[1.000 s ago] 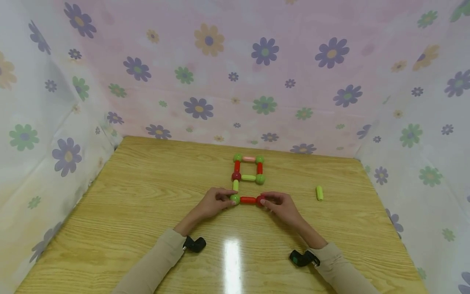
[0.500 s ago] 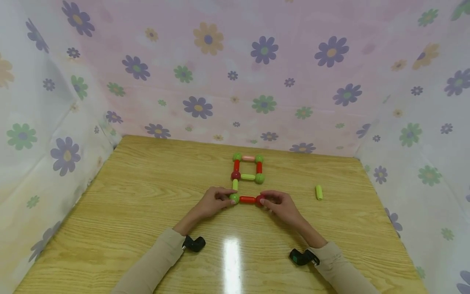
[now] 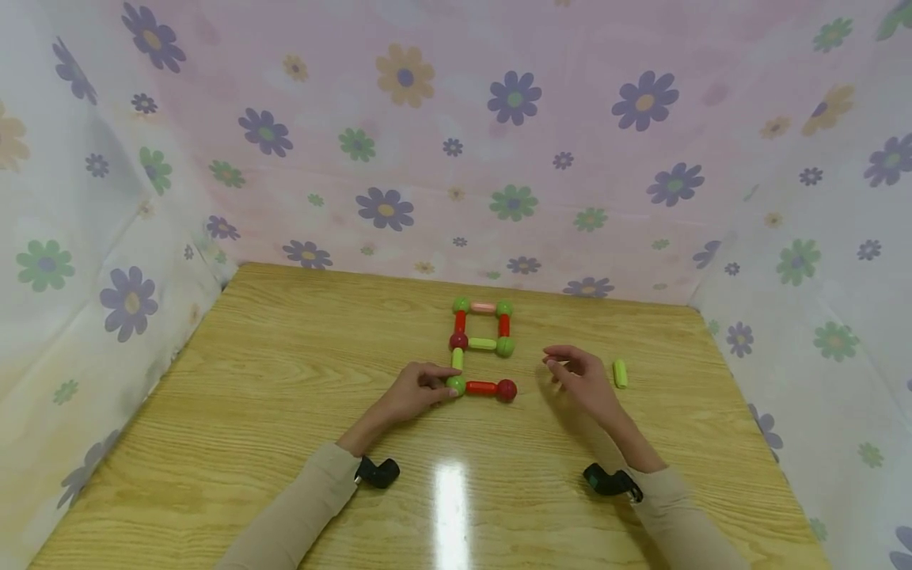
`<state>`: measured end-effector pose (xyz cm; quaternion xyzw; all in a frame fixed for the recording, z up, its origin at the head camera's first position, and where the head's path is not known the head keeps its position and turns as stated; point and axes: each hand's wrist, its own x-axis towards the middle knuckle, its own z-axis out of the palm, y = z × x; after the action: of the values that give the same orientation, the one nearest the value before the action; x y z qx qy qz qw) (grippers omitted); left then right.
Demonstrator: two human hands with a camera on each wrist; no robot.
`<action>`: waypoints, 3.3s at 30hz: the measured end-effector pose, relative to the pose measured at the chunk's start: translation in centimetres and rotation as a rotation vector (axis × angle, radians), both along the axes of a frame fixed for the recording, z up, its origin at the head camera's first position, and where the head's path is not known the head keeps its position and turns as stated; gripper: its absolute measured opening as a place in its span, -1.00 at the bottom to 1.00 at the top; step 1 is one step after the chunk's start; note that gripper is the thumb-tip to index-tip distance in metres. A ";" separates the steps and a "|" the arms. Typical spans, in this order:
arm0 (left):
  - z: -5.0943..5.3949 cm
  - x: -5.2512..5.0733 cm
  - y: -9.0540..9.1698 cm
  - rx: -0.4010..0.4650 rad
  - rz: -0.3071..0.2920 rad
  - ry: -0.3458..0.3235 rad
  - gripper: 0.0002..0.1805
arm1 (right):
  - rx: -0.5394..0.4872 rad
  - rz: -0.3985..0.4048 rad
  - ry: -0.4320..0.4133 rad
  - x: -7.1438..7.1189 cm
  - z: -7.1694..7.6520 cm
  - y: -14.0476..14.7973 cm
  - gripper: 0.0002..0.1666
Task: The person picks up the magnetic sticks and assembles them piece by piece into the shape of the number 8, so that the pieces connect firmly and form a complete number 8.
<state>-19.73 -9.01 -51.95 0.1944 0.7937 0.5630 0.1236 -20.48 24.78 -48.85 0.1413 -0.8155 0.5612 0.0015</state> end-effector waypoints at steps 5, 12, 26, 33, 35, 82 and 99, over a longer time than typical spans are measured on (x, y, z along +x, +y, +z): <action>0.0 0.0 0.0 0.007 0.003 -0.002 -0.62 | -0.002 -0.179 -0.025 -0.6 0.6 3.4 -0.55; -0.2 0.0 0.1 0.026 0.005 -0.001 -0.62 | 0.156 -0.454 -0.092 -0.4 0.3 7.8 -0.52; -0.1 0.0 0.0 0.019 0.001 0.010 -0.62 | 0.353 -0.365 -0.312 -0.1 -0.1 9.8 -0.26; -0.2 0.0 0.0 0.012 0.003 0.018 -0.62 | 0.325 -0.382 -0.304 -0.2 -0.4 9.5 -0.35; -0.3 0.0 0.0 0.011 0.003 0.018 -0.62 | 0.322 -0.393 -0.300 -0.2 -0.5 9.5 -0.35; 0.0 0.3 0.1 0.024 0.003 0.011 -0.60 | -0.149 -0.141 -0.373 1.5 -0.8 -1.3 -0.47; -0.2 0.3 0.2 0.028 0.017 0.021 -0.60 | -0.123 -0.152 -0.331 1.4 -1.6 -4.5 -0.55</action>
<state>-19.40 -8.78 -52.12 0.1951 0.7886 0.5731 0.1078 -19.11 20.30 -50.41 -0.0154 -0.7772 0.6238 -0.0815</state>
